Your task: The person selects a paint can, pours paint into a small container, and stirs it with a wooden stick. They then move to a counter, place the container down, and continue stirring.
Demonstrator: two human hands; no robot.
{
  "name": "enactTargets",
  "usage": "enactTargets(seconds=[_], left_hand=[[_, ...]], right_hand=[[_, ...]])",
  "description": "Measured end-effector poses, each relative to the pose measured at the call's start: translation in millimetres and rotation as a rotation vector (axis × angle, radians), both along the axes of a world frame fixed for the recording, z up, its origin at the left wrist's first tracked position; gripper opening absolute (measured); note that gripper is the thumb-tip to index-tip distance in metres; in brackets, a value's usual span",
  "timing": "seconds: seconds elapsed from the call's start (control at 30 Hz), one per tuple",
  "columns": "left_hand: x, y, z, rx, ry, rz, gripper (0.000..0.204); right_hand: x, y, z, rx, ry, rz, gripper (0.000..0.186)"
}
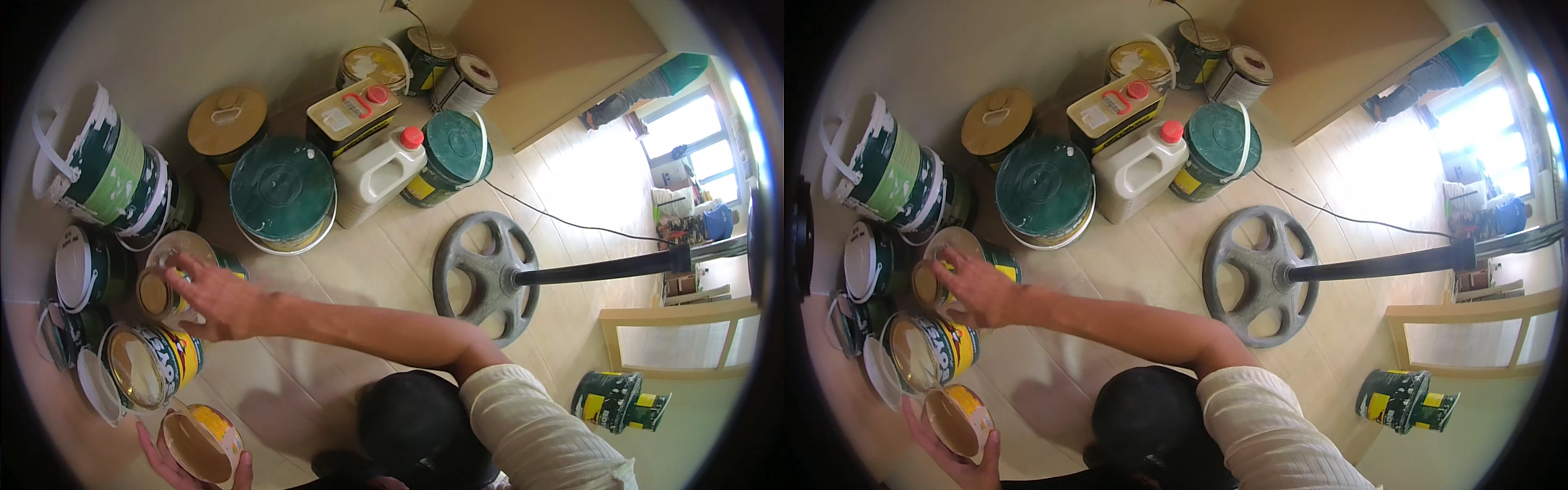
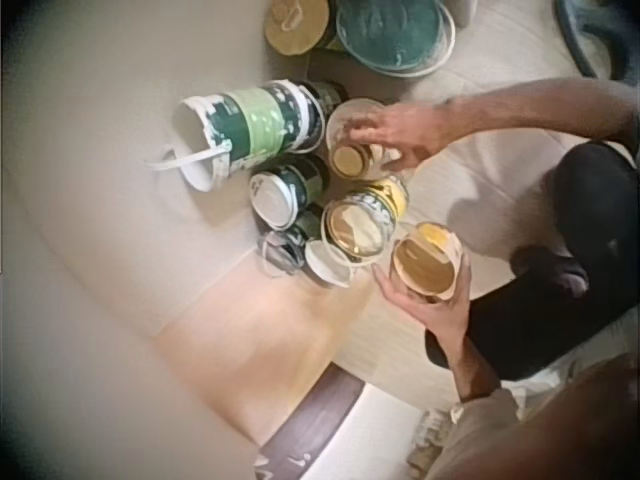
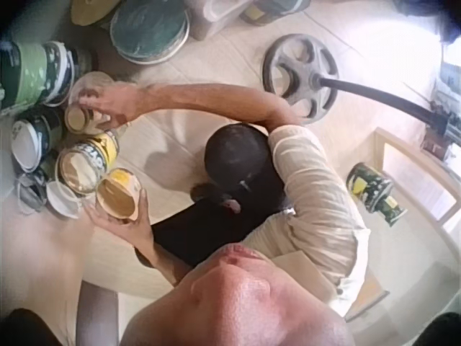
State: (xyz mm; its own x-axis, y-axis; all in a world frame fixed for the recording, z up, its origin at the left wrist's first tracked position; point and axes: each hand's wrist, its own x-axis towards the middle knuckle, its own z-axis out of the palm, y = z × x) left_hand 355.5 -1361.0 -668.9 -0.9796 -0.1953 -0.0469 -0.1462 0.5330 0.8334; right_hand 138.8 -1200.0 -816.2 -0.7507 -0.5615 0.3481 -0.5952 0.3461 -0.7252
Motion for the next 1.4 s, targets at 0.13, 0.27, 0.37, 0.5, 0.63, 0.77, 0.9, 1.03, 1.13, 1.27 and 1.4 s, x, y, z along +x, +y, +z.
enactTargets(seconds=[0.13, 0.27, 0.37, 0.5, 0.63, 0.77, 0.9, 1.03, 1.13, 1.27, 1.4], left_hand=[[2, -4, -4, -0.034, 0.001, -0.010, 0.130], [9, -8, -2, -0.061, 0.016, 0.001, 0.129], [7, -7, 4, -0.118, 0.085, -0.046, 0.128], [14, -15, -1, -0.057, 0.068, -0.027, 0.127], [4, -4, 14, -0.111, 0.131, -0.119, 0.128], [-32, 26, 63, -0.407, 0.165, -0.305, 0.131], [-42, 36, 37, -0.096, 0.262, -0.139, 0.116], [-79, 66, 15, -0.098, 0.237, -0.192, 0.117], [-100, 72, -2, -0.366, 0.238, -0.321, 0.117], [-123, 127, -13, -0.153, 0.117, -0.210, 0.129], [-152, 151, -19, -0.332, 0.071, -0.221, 0.128]], right_hand=[[4, -16, -7, -0.056, -0.003, -0.020, 0.081], [3, -12, -8, -0.106, -0.124, -0.003, 0.082], [4, -11, -5, -0.114, -0.041, -0.013, 0.080], [1, -22, 11, -0.122, 0.076, -0.064, 0.075], [3, -7, 45, -0.289, 0.152, -0.126, 0.051], [-12, 61, 93, -0.341, 0.386, -0.296, 0.035], [-33, 189, 171, -0.185, 0.451, -0.818, 0.029], [-105, 414, 143, 0.072, 0.337, -1.059, 0.024], [-143, 537, 98, 0.506, 0.377, -1.102, 0.022], [-214, 594, 12, 1.133, 0.579, -0.898, 0.019], [-258, 606, -37, 1.466, 0.543, -0.743, 0.022]])
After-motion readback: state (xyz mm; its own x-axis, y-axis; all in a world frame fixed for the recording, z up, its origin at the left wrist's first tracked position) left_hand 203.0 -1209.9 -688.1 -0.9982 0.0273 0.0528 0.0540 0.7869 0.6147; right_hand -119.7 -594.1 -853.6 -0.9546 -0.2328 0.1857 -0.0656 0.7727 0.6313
